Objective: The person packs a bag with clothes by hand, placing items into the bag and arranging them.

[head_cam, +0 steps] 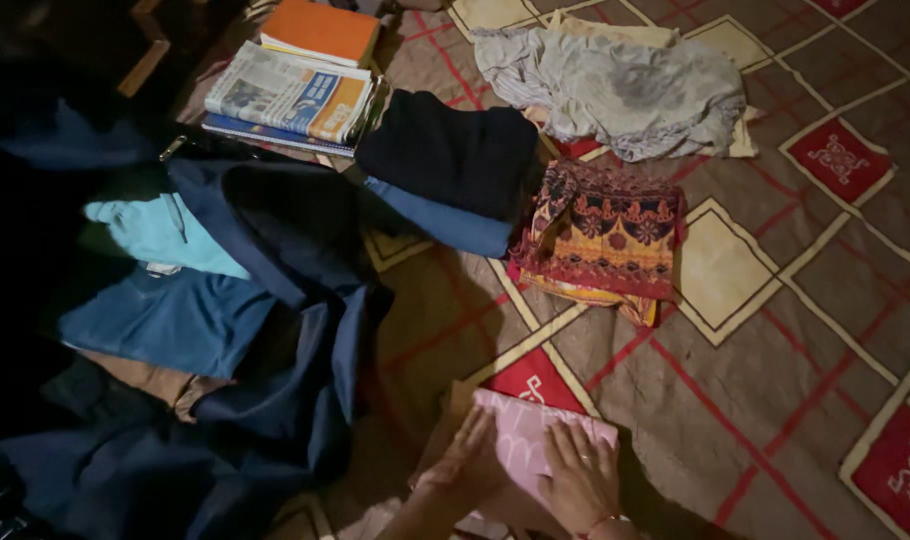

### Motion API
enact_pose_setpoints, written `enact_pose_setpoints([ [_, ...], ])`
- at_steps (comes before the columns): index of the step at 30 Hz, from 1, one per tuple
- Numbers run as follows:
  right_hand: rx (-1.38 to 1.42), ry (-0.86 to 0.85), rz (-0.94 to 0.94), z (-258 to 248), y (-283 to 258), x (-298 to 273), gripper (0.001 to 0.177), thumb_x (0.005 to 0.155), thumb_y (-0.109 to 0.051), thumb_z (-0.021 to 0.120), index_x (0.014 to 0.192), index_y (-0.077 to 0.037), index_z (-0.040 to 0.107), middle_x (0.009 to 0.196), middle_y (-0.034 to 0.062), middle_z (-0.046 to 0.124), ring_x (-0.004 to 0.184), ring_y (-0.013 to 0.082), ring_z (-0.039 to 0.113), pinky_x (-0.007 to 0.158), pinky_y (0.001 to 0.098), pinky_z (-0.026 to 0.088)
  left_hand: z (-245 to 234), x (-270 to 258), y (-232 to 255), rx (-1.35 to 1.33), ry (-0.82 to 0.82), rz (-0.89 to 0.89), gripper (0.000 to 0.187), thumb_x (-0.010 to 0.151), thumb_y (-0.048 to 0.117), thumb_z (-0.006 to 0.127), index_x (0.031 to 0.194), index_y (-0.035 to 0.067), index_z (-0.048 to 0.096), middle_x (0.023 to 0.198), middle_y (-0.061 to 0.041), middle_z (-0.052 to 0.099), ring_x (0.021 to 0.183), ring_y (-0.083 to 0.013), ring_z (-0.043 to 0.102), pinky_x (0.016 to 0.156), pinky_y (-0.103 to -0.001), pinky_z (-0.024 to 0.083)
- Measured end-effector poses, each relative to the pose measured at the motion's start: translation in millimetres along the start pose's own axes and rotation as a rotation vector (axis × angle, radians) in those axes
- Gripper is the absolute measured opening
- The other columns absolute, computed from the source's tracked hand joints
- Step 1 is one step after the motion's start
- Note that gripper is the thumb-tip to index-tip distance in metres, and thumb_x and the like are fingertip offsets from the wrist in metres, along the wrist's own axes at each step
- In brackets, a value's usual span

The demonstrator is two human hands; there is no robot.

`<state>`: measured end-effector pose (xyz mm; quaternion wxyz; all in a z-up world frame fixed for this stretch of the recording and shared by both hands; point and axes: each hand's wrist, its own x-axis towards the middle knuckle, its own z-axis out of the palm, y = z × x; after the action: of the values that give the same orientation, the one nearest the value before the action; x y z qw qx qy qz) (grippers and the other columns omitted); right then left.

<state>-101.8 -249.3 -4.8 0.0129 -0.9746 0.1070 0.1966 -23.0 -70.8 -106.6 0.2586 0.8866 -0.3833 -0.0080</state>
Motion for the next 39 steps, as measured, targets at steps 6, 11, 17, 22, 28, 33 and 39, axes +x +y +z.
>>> enact_pose_setpoints([
  [6,0.008,0.095,0.267,10.7,50.5,17.5,0.076,0.084,-0.042,0.07,0.15,-0.024,0.039,0.157,0.0012,0.039,0.154,0.0248,0.029,0.125,0.0521,0.024,6.3,20.8,-33.3,-0.059,0.169,-0.041,0.059,0.097,0.027,0.054,0.15,0.002,0.045,0.16,-0.023,0.04,0.15,-0.0435,0.031,0.121,-0.059,0.02],
  [11,0.131,-0.006,0.042,5.9,73.8,50.1,0.098,0.073,-0.03,0.083,0.156,-0.021,0.031,0.161,0.0093,0.037,0.148,0.0392,0.026,0.117,0.0556,0.024,-63.5,72.4,-18.4,0.202,-0.401,0.093,0.092,0.078,0.021,0.072,0.154,0.0,0.027,0.159,-0.028,0.031,0.151,-0.0484,0.016,0.117,-0.064,-0.001],
  [17,0.302,-0.09,0.051,52.8,95.9,72.9,0.062,0.069,-0.032,0.086,0.126,-0.017,0.064,0.12,0.0147,0.069,0.118,0.0343,0.064,0.103,0.0462,0.049,-74.6,97.4,-13.2,0.188,-0.761,-0.025,0.1,0.069,0.029,0.083,0.154,0.003,0.036,0.142,-0.022,0.05,0.145,-0.04,0.034,0.122,-0.067,-0.01],
  [22,0.649,-0.117,0.023,57.6,122.1,67.3,0.044,0.061,-0.019,0.088,0.103,-0.011,0.077,0.094,0.0159,0.078,0.095,0.0274,0.077,0.085,0.0383,0.058,-75.9,98.6,-39.8,0.06,-0.745,-0.023,0.066,0.079,0.032,0.074,0.136,0.01,0.05,0.125,-0.02,0.061,0.126,-0.0391,0.05,0.115,-0.061,0.015],
  [28,1.206,-0.399,-0.059,49.3,160.5,73.9,0.041,0.073,-0.003,0.088,0.11,-0.001,0.07,0.096,0.0133,0.078,0.093,0.0171,0.074,0.085,0.0341,0.059,-125.2,117.1,-20.6,-0.035,-0.664,0.011,0.034,0.094,0.034,0.059,0.122,0.017,0.062,0.102,-0.018,0.073,0.102,-0.0384,0.069,0.112,-0.059,0.034],
  [33,0.9,-0.214,0.022,-33.5,202.4,79.3,0.055,0.079,-0.002,0.075,0.132,-0.014,0.064,0.111,-0.0023,0.076,0.103,0.0077,0.071,0.091,0.027,0.056,-158.2,167.5,1.5,-0.006,-0.59,0.113,0.037,0.097,0.037,0.06,0.122,0.009,0.059,0.097,-0.019,0.073,0.102,-0.0398,0.07,0.118,-0.055,0.034],
  [39,0.633,0.137,-0.153,-137.6,252.8,136.8,0.028,0.083,-0.007,0.07,0.108,-0.015,0.08,0.097,0.0034,0.084,0.087,0.0129,0.08,0.078,0.0274,0.063,-163.5,267.7,19.2,0.01,-0.45,0.195,0.025,0.104,0.032,0.052,0.115,0.014,0.065,0.118,-0.018,0.068,0.111,-0.0376,0.066,0.119,-0.061,0.021],
])
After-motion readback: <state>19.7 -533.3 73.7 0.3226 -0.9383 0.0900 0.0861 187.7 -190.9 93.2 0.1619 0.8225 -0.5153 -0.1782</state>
